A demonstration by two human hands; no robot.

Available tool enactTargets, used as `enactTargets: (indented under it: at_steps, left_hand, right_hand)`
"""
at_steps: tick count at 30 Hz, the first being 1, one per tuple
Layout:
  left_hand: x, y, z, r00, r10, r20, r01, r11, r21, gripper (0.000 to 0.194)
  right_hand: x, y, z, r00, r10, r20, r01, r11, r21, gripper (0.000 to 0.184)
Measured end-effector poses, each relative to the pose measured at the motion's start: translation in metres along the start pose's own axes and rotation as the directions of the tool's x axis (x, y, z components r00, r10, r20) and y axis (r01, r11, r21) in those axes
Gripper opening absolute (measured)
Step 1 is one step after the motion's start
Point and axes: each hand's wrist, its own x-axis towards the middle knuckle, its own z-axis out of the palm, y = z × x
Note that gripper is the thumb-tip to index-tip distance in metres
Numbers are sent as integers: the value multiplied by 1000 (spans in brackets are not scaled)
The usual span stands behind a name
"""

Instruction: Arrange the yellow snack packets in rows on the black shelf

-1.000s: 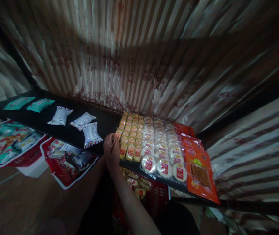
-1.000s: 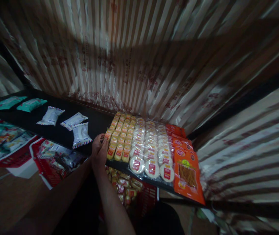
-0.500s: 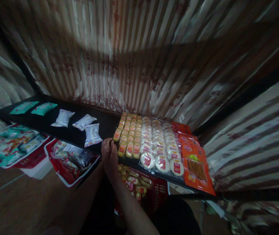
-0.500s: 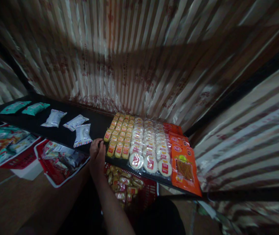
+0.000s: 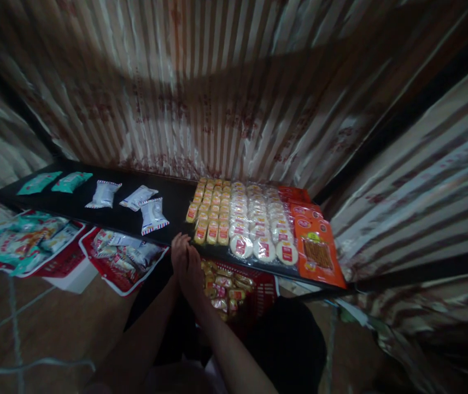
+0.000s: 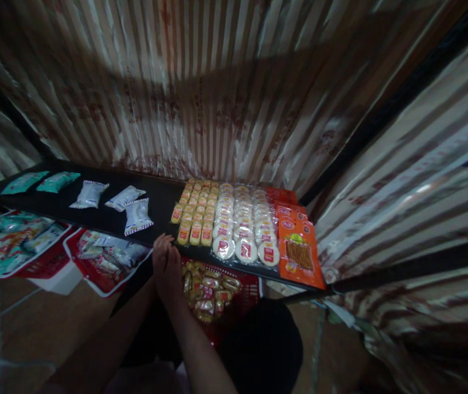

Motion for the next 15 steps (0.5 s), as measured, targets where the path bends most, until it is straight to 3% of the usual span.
enactTargets:
  at_steps: [4,7,11,15]
  left_hand:
    - [-14,-7,1,996,58,69,-61,997,45,25]
    - [-28,2,-1,992,58,116,-71,991,112,33]
    - [-42,23,-6,975,-20,223,-7,993,116,42]
    - [-43,33,-9,959,-104,262,87,993,79,40]
  right_hand:
    - [-14,9,-17,999,26,44,-25,999,-22,40]
    - [-20,14,-32,993,40,113,-40,999,-1,40]
    - [-27,15,-49,973,96,211,-102,995,18,40]
    - [-28,14,-56,967,136,216,-143,990,19,39]
